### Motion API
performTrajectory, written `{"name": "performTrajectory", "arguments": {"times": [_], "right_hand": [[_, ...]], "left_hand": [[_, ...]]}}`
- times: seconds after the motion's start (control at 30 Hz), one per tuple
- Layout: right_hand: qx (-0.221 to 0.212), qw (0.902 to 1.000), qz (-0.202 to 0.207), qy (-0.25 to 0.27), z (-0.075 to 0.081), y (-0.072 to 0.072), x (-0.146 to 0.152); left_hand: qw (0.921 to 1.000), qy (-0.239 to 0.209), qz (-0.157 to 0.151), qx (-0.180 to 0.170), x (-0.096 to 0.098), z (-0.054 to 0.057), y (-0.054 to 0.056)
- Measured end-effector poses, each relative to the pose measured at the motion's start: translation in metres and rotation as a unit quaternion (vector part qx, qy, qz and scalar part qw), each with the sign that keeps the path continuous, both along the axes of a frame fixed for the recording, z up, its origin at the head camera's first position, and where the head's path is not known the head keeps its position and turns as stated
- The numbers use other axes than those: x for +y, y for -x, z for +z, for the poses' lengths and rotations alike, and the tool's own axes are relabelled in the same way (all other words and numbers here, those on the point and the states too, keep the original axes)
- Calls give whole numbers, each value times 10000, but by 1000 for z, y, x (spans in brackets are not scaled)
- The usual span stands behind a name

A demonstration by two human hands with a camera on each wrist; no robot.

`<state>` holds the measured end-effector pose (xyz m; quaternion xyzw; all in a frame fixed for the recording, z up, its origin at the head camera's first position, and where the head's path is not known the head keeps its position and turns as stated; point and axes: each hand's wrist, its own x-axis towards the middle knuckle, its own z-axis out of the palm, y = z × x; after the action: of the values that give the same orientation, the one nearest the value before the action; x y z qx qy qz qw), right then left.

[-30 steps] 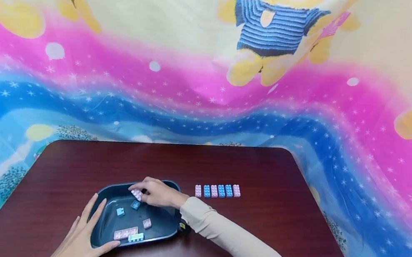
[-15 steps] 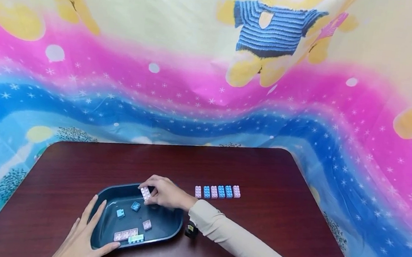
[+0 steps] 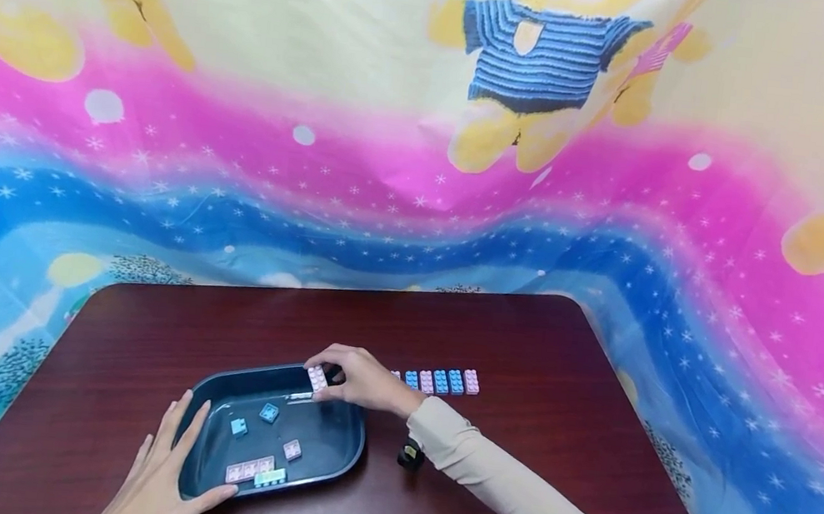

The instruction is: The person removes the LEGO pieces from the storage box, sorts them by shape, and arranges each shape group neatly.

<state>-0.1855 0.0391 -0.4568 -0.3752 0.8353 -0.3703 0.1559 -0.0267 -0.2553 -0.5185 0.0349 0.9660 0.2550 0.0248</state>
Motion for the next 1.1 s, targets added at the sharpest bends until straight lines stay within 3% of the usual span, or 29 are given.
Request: {"name": "performTrajectory", "arguments": {"times": [0.17, 0.33, 0.67, 1.1], "right_hand": [[-25, 9998, -147, 132, 3, 2, 16], [214, 9990, -350, 205, 4, 6, 37], [304, 9946, -978, 185, -2, 20, 75], [-215, 9852, -1690, 192, -25, 29, 128]], "left_hand": [[10000, -24, -10, 52, 1, -1, -1], [10000, -93, -14, 16, 2, -3, -1], [9998, -178, 19, -7, 0, -1, -1], [9998, -195, 13, 43, 1, -1, -2]]}}
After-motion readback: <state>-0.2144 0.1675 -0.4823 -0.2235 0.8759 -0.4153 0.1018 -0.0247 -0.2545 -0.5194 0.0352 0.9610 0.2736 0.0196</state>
